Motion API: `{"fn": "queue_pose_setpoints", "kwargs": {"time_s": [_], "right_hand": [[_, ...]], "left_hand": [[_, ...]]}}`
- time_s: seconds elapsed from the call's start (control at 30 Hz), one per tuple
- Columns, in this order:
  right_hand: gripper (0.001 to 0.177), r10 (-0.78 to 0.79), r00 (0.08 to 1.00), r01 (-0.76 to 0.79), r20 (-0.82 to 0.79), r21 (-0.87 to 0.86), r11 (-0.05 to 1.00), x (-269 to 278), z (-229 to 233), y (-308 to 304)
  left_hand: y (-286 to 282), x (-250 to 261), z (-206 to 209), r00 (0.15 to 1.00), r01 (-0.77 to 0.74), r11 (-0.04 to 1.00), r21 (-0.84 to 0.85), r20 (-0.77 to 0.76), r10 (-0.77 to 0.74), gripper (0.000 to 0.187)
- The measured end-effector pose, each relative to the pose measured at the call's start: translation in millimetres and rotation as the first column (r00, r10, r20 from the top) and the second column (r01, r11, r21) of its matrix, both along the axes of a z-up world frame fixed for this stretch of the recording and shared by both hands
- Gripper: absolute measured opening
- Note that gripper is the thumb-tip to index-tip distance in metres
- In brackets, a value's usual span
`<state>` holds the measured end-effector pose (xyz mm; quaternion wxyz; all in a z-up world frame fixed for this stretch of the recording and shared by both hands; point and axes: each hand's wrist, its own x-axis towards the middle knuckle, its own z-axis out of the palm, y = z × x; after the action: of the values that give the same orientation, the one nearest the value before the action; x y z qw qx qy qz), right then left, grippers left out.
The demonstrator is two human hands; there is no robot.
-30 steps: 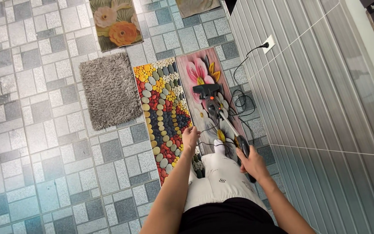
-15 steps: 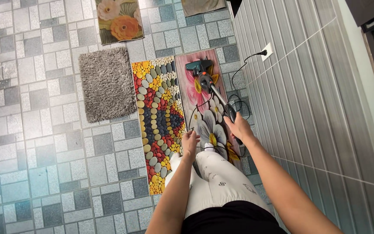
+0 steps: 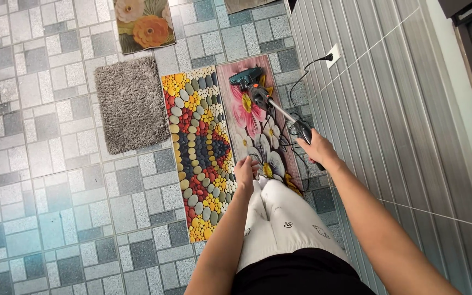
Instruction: The person vacuums a floral mat and a pebble-patterned mat, moving a small grey rug aside to reach the edges. After vacuuming, they wind the power cord around the vacuum cleaner by hand.
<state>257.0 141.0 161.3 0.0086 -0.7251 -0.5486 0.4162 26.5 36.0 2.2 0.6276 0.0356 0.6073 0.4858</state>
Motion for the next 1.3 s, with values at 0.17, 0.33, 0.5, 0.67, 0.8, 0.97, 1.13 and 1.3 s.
{"fn": "queue_pose_setpoints", "kwargs": {"time_s": [0.17,0.33,0.5,0.67,0.8,0.97,1.13,1.3], "right_hand": [[0.045,-0.015,1.0,0.015,-0.002,0.01,1.0,0.1,5.1,-5.3],[0.046,0.027,0.999,-0.026,-0.024,0.051,0.998,8.8,-8.8,6.8],[0.048,0.029,0.999,-0.029,-0.021,0.029,0.999,9.0,2.7,26.6],[0.043,0.039,0.999,-0.039,-0.004,0.039,0.998,13.8,2.4,24.0],[0.041,0.025,0.998,-0.024,-0.061,0.023,0.999,18.4,-28.1,0.3],[0.041,0.033,0.998,-0.032,0.045,-0.025,0.999,12.0,-0.2,-35.1],[0.041,0.042,0.999,-0.042,-0.012,0.01,0.999,37.3,1.0,-76.5],[0.046,0.084,0.996,-0.083,-0.025,0.02,0.996,73.3,-0.2,-127.4]], "left_hand": [[11.9,9.8,14.3,0.977,-0.134,0.989,-0.063,0.161,0.143,0.027],[24.5,11.1,-0.4,0.974,-0.136,0.989,-0.056,0.178,0.144,0.025],[29.6,-5.7,-10.8,0.968,-0.174,0.985,0.005,0.183,0.17,0.027],[31.5,-6.2,-3.8,0.979,-0.148,0.987,-0.061,0.136,0.155,0.029],[23.9,16.1,-21.1,0.987,-0.125,0.991,-0.058,0.096,0.13,0.03],[5.4,47.4,-26.4,0.991,-0.118,0.993,0.008,0.066,0.117,0.034],[-23.6,76.4,-23.1,0.993,-0.121,0.992,-0.042,-0.003,0.121,0.037],[-72.9,129.1,-19.3,0.992,-0.105,0.992,-0.07,-0.077,0.1,0.039]]}}
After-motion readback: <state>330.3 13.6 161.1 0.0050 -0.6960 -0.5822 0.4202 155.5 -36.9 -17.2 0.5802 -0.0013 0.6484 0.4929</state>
